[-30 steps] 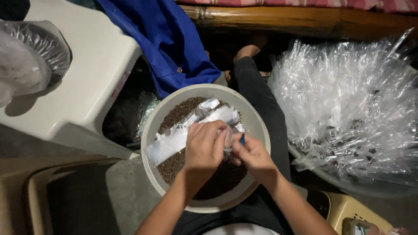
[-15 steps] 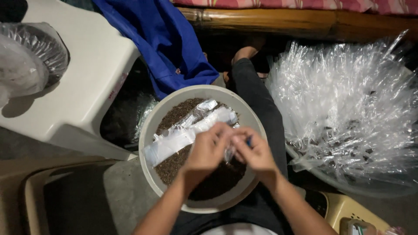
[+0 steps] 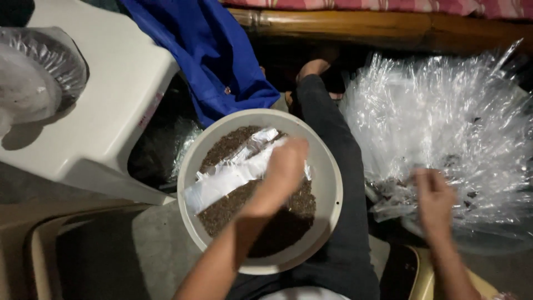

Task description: The person fills small white packets with a brown granular material from a large bowl by hand, using a small blue tool to assist in pushing the material into the packets, and then places the filled packets into a clear plastic bag.

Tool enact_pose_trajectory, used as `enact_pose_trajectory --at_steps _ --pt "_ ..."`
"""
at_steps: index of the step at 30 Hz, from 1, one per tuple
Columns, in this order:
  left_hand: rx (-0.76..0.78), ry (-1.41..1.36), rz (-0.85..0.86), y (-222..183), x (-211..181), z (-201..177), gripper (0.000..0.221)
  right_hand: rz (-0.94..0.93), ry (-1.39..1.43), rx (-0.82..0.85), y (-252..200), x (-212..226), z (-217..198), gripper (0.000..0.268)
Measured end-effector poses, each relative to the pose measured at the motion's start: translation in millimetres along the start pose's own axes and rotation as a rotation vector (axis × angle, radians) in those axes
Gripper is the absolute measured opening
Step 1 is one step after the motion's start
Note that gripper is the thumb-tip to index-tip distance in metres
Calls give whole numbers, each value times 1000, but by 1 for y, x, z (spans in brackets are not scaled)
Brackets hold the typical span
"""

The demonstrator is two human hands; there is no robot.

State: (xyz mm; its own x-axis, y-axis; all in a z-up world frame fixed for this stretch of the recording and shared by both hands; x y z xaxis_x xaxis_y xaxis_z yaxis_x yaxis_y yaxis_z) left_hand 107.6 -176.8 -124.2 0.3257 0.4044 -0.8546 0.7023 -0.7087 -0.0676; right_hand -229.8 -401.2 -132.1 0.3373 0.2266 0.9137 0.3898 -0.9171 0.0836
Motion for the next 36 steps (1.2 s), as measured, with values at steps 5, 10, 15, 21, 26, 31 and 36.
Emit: enact_pose_trajectory --at_steps 5,10,15,21,26,31,36 --pt "-159 920 533 -26 9 81 25 -443 -445 54 14 35 -18 52" --pt "173 384 153 -28 -37 -7 13 -49 -48 59 -10 82 42 40" --pt "46 -23 201 -50 -73 -81 7 383 87 317 -75 170 160 53" --pt "-95 -96 239 -73 -92 -142 10 167 767 732 -88 173 256 30" --pt "-327 50 425 -85 -89 -153 6 92 636 703 -91 196 239 49" --pt "-143 -115 474 -118 -138 -167 17 -19 514 845 -97 184 264 46" --pt "-240 -449 438 -150 -168 -242 19 -101 369 1057 -93 148 308 12"
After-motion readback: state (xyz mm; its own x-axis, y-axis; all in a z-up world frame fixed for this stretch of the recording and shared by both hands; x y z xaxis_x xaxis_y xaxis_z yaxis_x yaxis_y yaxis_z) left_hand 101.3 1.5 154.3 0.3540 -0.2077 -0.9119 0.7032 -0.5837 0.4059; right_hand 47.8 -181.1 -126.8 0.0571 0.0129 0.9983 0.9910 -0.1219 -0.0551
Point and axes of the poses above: each hand's wrist, its own y-axis towards the middle knuckle, its own z-axis out of the palm, x = y × z, the point moved 10 cm from there along y, towards the middle knuckle, and after that the axes turned 15 degrees about y, right-handed, at the moved point
